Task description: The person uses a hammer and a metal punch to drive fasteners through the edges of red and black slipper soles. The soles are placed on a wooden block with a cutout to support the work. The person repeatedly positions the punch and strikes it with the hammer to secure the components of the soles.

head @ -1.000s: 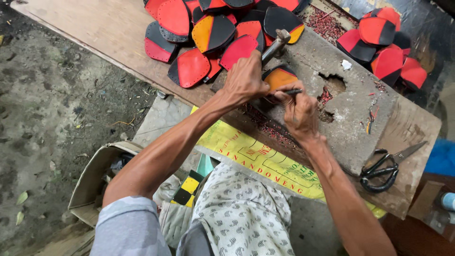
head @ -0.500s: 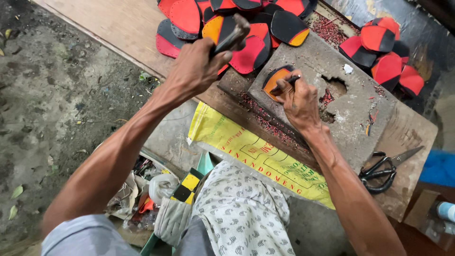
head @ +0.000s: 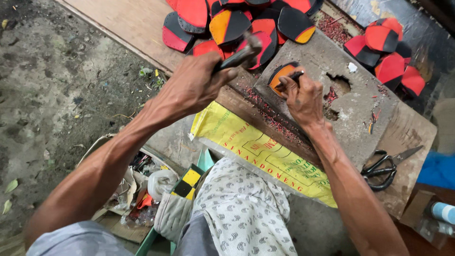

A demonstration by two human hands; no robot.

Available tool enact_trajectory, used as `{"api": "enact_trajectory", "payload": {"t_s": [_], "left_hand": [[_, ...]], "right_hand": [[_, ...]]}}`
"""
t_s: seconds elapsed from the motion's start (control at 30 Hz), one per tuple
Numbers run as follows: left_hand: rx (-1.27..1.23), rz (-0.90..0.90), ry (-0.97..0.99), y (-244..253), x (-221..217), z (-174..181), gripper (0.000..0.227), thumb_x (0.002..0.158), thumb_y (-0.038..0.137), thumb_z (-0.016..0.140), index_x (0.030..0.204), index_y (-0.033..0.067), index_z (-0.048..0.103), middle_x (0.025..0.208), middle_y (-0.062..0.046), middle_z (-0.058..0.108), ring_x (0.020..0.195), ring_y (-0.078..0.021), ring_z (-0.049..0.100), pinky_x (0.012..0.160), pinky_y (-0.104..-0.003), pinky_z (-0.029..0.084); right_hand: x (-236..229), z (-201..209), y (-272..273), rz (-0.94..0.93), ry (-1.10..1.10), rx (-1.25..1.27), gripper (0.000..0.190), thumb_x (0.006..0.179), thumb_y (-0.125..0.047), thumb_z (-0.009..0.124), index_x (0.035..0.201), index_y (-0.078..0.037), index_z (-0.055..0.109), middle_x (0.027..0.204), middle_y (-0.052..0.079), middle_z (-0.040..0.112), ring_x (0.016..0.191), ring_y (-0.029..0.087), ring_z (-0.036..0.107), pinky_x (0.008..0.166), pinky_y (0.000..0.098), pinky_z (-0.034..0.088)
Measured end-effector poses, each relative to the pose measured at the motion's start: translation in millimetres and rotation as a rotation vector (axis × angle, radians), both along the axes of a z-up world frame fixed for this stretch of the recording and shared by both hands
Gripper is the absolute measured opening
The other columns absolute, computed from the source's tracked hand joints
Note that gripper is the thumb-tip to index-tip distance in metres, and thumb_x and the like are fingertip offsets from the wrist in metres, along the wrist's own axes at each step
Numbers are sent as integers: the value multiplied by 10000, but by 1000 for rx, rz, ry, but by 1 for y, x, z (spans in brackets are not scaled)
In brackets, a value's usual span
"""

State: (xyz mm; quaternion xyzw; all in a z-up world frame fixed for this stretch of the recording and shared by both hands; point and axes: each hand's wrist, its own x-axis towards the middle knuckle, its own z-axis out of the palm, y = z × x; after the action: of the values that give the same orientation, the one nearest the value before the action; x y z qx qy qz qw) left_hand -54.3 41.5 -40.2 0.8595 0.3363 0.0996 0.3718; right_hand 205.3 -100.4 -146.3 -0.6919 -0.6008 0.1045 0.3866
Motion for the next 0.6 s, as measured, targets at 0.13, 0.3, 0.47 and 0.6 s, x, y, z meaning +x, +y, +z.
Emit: {"api": "enact_trajectory", "payload": {"t_s": [0.13, 0.3, 0.47, 0.6], "left_hand": [[266, -173, -268, -3, 15, 20, 431, 1051, 361, 667, 879, -18, 554, 634, -182, 506, 560, -362, 471, 544, -502, 361], [206, -242, -647, -25, 47, 27, 319, 1105, 291, 616, 1052, -11, 529, 742, -204, 559, 603, -356, 536, 588, -467, 414], [368, -336, -411, -26, 58, 13, 339, 1096, 321, 604, 1052, 8, 483, 637, -188, 544, 542, -363, 543, 504, -480, 378], [299, -244, -488, -26, 64, 21, 316, 1104, 304, 607, 1084, 9, 496, 647, -200, 546, 521, -363, 535, 507, -479, 379]], "right_hand": [[1, 7, 4, 6, -167, -16, 273, 1086, -252, 674, 976, -3, 642, 746, 169, 702, 638, 241, 707, 561, 382, 532], [12, -13, 2, 70, -330, 95, 114, 1031, -89, 653, 953, -9, 632, 845, 203, 667, 759, 368, 674, 684, 473, 532], [16, -18, 1, 156, -194, 175, 109, 990, -17, 594, 994, 44, 684, 843, 214, 670, 701, 374, 657, 604, 474, 503], [22, -24, 5, 87, -358, 31, 239, 924, -67, 690, 726, 23, 593, 708, 218, 614, 635, 383, 615, 621, 507, 483]]}}
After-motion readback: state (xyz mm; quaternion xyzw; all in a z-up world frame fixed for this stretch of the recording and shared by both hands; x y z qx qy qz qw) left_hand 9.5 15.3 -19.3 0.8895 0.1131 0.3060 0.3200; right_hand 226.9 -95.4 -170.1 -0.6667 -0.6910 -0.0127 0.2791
